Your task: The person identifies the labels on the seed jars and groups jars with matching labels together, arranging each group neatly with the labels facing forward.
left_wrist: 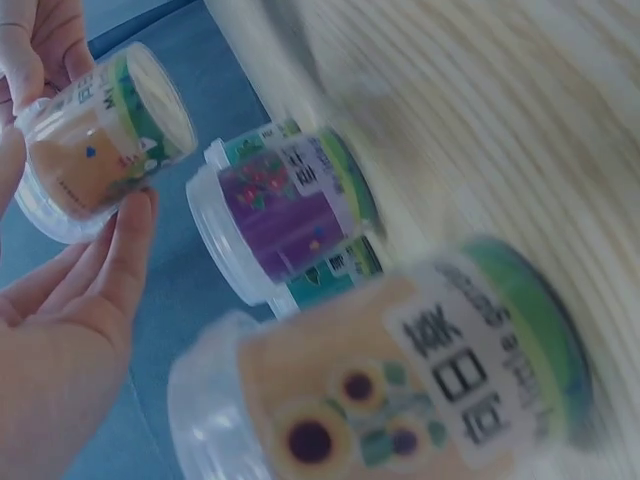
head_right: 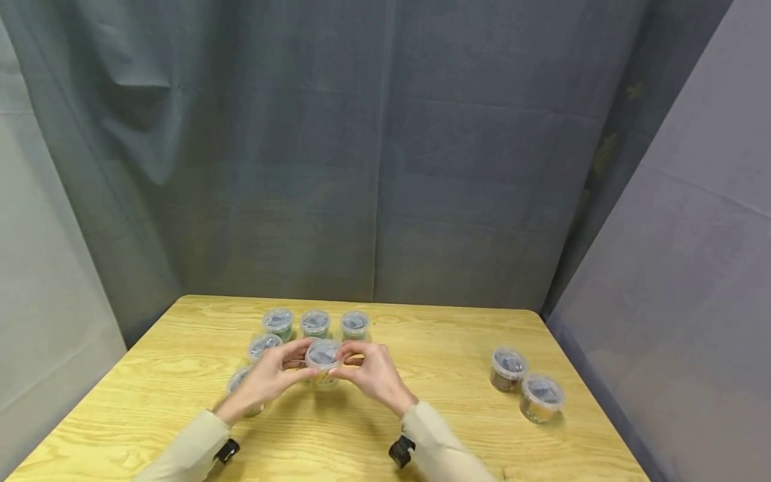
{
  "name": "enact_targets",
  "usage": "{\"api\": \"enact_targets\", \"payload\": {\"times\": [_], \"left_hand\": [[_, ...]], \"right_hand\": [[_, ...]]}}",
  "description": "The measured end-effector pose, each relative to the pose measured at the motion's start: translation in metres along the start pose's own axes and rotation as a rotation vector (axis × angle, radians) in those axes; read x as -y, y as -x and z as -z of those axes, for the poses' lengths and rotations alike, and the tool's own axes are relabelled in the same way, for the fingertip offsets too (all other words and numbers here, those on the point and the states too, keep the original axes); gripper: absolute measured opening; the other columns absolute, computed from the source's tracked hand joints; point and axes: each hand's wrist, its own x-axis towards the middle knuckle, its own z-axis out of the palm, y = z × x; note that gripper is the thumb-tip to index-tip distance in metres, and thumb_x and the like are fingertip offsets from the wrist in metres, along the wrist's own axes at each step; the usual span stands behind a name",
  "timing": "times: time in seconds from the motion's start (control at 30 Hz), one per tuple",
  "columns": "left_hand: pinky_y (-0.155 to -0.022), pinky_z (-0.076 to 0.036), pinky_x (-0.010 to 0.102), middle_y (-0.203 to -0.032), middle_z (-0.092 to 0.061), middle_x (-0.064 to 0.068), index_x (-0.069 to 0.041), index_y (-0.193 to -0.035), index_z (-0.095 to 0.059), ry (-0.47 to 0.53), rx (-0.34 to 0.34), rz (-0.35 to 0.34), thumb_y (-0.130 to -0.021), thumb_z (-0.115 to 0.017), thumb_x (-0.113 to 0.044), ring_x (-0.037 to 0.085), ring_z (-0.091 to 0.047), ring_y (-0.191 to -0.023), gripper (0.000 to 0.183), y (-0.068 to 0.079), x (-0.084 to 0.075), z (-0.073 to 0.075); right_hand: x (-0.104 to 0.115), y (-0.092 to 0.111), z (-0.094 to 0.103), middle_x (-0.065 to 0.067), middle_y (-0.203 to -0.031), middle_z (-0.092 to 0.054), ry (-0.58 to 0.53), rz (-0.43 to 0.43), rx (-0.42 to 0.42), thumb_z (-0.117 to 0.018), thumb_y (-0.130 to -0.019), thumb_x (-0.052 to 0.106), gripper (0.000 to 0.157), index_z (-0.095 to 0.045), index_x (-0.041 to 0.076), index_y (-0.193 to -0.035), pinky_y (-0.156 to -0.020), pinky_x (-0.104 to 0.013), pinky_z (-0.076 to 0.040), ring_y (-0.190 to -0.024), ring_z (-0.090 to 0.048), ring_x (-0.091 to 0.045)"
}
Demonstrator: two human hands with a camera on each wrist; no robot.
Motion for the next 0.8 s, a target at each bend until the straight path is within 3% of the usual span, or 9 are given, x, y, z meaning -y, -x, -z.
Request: {"api": "enact_targets", "payload": {"times": [0.13, 0.23, 0.47, 0.6, 0.8], "left_hand": [[-0.091, -0.057, 0.042, -0.123, -0.066, 0.017, 0.0, -0.136, -0.054, -0.021, 0.032, -0.026, -0.086, -0.075, -0.032, 0.028, -0.069, -0.104, 0.063, 0.003, 0.002, 0.006], [-0.09, -0.056, 0.045, -0.121, -0.068, 0.014, -0.001, -0.133, -0.057, -0.072, 0.046, -0.041, -0.085, -0.075, -0.036, 0.027, -0.068, -0.103, 0.063, 0.004, 0.004, 0.011], [-0.09, -0.054, 0.051, -0.116, -0.071, 0.001, -0.012, -0.121, -0.068, -0.251, 0.061, -0.066, -0.077, -0.079, -0.049, 0.022, -0.064, -0.104, 0.059, 0.009, 0.009, 0.024], [-0.091, -0.055, 0.046, -0.118, -0.071, 0.005, -0.008, -0.121, -0.069, -0.35, 0.065, -0.079, -0.076, -0.077, -0.054, 0.023, -0.065, -0.106, 0.064, 0.014, 0.011, 0.028], [-0.091, -0.056, 0.045, -0.117, -0.072, 0.006, -0.008, -0.119, -0.07, -0.445, 0.086, -0.11, -0.074, -0.079, -0.053, 0.025, -0.067, -0.107, 0.065, 0.02, 0.015, 0.032]], "right_hand": [[0.012, 0.003, -0.005, -0.022, -0.118, -0.066, -0.021, 0.006, 0.017, -0.078, -0.08, 0.001, 0.015, -0.07, -0.002, -0.092, -0.092, -0.049, -0.055, -0.115, -0.062, -0.037], [0.013, 0.003, -0.01, -0.023, -0.118, -0.066, -0.027, 0.004, 0.031, -0.077, -0.08, -0.002, 0.016, -0.07, -0.004, -0.093, -0.092, -0.048, -0.055, -0.114, -0.062, -0.038], [-0.011, 0.001, -0.024, -0.011, -0.116, -0.07, 0.004, 0.007, 0.061, -0.08, -0.08, 0.009, 0.013, -0.073, 0.009, -0.091, -0.091, -0.038, -0.057, -0.114, -0.064, -0.028], [-0.015, 0.002, -0.029, -0.009, -0.116, -0.07, 0.03, 0.002, 0.081, -0.081, -0.08, 0.016, 0.012, -0.073, 0.014, -0.088, -0.088, -0.035, -0.058, -0.113, -0.066, -0.027], [-0.015, 0.002, -0.038, -0.011, -0.113, -0.071, 0.061, -0.007, 0.108, -0.083, -0.078, 0.016, 0.015, -0.074, 0.011, -0.089, -0.084, -0.029, -0.059, -0.103, -0.069, -0.025]]}}
